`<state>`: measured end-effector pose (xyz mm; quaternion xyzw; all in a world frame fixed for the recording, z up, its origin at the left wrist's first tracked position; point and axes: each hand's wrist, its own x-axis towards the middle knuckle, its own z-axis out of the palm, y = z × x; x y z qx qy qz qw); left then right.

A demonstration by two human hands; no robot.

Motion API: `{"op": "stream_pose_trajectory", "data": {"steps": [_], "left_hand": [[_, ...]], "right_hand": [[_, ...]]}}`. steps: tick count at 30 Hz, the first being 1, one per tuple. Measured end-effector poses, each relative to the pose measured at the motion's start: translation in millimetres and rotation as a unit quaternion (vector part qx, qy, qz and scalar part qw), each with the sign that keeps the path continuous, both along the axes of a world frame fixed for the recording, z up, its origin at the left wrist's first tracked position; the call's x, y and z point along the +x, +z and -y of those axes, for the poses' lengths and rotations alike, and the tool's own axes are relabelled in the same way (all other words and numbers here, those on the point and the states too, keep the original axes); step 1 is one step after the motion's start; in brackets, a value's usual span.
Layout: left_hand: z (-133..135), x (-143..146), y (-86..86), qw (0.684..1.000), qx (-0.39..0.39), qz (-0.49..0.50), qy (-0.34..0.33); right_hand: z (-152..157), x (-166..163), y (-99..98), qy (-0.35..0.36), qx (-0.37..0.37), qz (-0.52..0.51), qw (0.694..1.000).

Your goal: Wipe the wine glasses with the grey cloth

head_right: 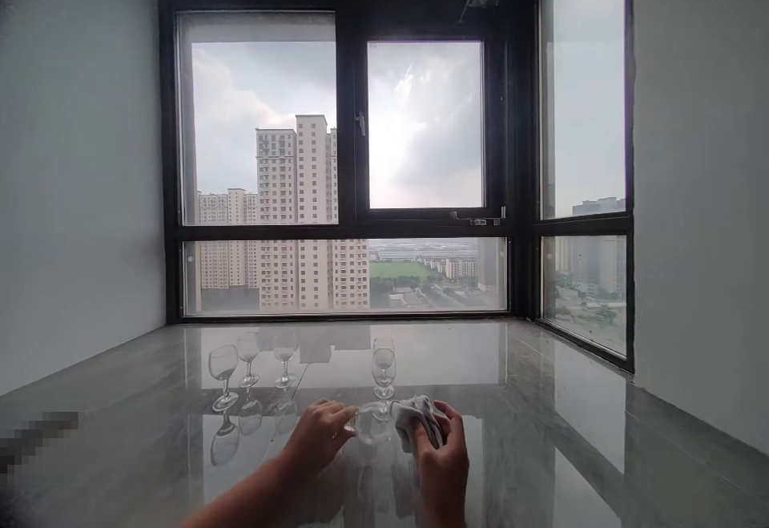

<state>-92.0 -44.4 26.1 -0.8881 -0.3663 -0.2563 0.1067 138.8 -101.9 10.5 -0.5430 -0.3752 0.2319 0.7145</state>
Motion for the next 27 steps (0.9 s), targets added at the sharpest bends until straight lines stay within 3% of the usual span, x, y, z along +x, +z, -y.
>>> {"op": "stream_pose_trajectory", "data": {"steps": [5, 13, 19, 27], "left_hand": [[-5.3, 3.3, -16.5, 1.000, 0.022, 0.011, -0.009], [-2.3, 7.2, -11.7, 0.992, 0.093, 0.020, -0.089], [-2.3, 8.6, -11.6, 0.988, 0.092, 0.028, -0.122], [3.5, 12.2, -8.4, 0.995, -0.044, 0.058, -0.074]], "right_hand": [[-0.7, -8.7, -2.1, 0.145, 0.019, 0.064, 0.987], [16.6, -16.4, 23.1, 0.165, 0.013, 0.147, 0.975], [18.3, -17.8, 27.1, 0.252, -0.024, 0.079, 0.964], [9.4, -15.0, 17.8, 0.263, 0.008, -0.115, 0.958]]}}
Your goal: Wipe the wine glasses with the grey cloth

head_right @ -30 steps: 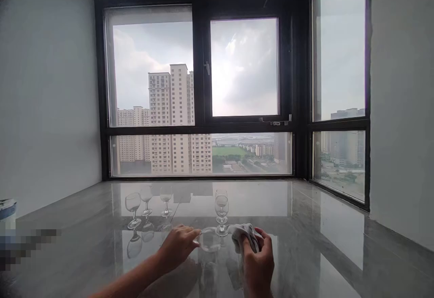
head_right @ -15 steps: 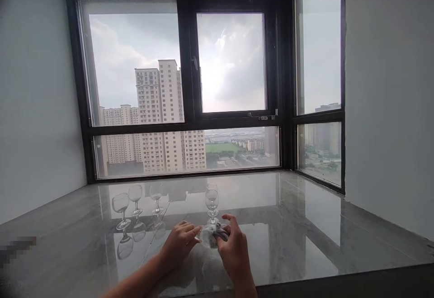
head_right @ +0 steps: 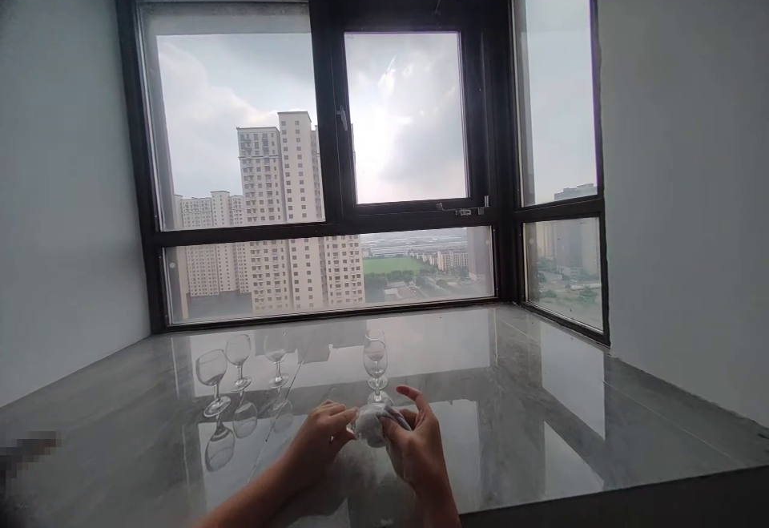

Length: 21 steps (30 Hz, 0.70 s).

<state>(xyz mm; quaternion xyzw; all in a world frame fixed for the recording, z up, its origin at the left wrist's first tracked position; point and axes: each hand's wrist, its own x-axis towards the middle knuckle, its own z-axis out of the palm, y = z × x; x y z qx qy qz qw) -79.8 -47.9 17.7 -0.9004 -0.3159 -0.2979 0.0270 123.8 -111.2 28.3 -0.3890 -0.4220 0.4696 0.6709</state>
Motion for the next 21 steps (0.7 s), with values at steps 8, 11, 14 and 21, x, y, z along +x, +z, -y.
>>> {"op": "stream_pose_trajectory", "data": {"steps": [8, 11, 14, 21], "left_hand": [[-4.6, -2.6, -4.1, 0.983, -0.115, 0.145, -0.011], [-10.8, -5.7, -4.0, 0.968, -0.092, 0.234, 0.002], [-15.4, -7.6, -3.0, 0.949, -0.132, 0.286, 0.006], [-9.3, -4.1, 3.6, 0.900, -0.295, 0.306, -0.100]], "right_hand": [[-0.6, 5.4, -0.1, -0.100, -0.017, -0.135, 0.986], [-1.7, 14.5, -5.1, -0.213, -0.027, -0.074, 0.974], [-3.7, 13.6, -9.0, -0.296, -0.044, 0.052, 0.953], [-6.1, -31.0, -7.1, -0.094, 0.007, 0.148, 0.985]]}}
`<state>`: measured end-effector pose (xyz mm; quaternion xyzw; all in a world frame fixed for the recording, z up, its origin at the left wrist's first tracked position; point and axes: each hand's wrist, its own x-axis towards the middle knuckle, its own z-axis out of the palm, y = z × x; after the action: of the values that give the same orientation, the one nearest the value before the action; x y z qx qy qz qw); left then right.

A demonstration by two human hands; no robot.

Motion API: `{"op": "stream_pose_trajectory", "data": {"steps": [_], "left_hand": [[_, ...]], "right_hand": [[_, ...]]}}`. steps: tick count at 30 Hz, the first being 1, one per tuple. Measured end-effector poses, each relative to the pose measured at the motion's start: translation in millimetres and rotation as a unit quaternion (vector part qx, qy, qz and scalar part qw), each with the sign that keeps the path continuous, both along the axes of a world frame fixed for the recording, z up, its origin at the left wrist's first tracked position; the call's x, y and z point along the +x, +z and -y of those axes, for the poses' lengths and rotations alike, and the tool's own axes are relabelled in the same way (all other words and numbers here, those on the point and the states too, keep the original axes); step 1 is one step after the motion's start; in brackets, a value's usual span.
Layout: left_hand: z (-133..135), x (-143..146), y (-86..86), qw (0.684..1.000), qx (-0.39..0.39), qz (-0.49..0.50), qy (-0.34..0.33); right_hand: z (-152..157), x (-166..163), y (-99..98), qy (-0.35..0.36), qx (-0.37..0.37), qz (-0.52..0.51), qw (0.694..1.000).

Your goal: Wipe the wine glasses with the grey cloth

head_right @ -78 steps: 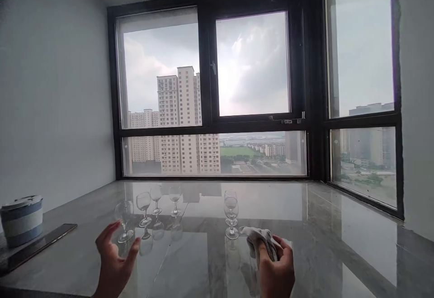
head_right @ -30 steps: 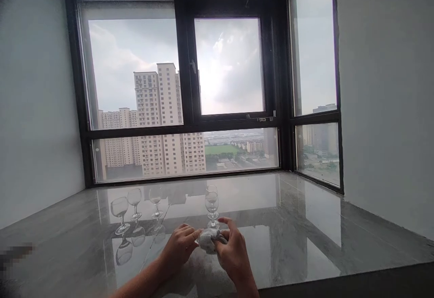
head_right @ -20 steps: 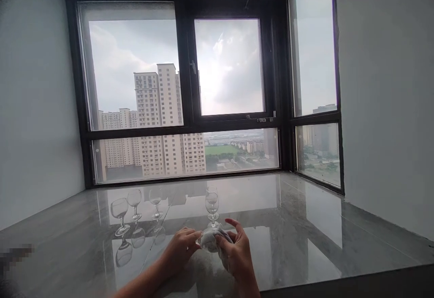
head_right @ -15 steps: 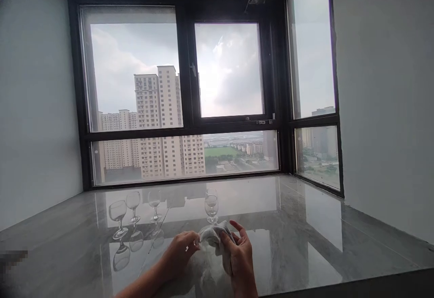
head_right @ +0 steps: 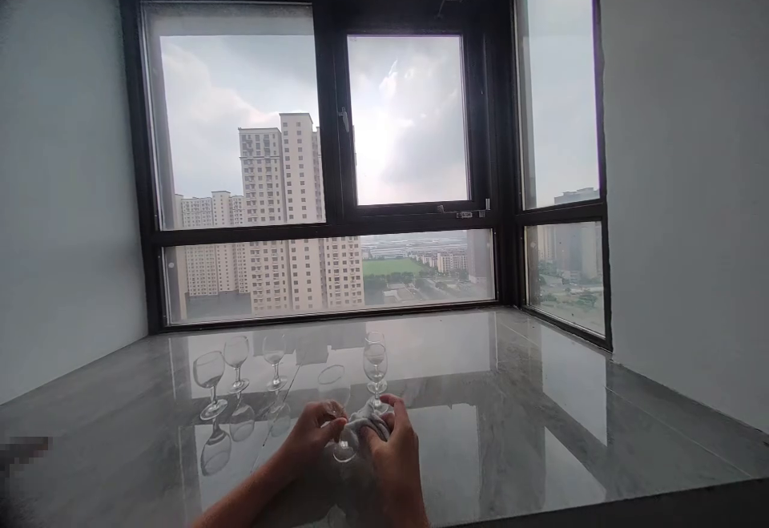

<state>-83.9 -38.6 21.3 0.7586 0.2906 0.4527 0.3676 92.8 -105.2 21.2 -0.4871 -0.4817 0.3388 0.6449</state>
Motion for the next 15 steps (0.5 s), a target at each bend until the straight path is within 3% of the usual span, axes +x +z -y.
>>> {"op": "stream_pose_trajectory", "data": {"steps": [2, 4, 11, 15], "left_hand": [[2.1, 1.5, 0.7, 0.999, -0.027, -0.002, -0.017], [1.8, 3.0, -1.6, 0.999, -0.039, -0.008, -0.020], [-2.4, 5.2, -14.3, 0.999, -0.009, -0.033, 0.017], [5.5, 3.3, -8.5, 0.997, -0.010, -0.071, 0.001]], "right_hand": [[0.3, -3.6, 2.0, 0.041, -0.001, -0.045, 0.998], [0.2, 1.5, 3.3, 0.035, -0.002, -0.105, 0.994], [3.1, 35.9, 3.3, -0.182, 0.008, -0.158, 0.971], [9.0, 41.6, 6.9, -0.224, 0.007, -0.173, 0.959]]}}
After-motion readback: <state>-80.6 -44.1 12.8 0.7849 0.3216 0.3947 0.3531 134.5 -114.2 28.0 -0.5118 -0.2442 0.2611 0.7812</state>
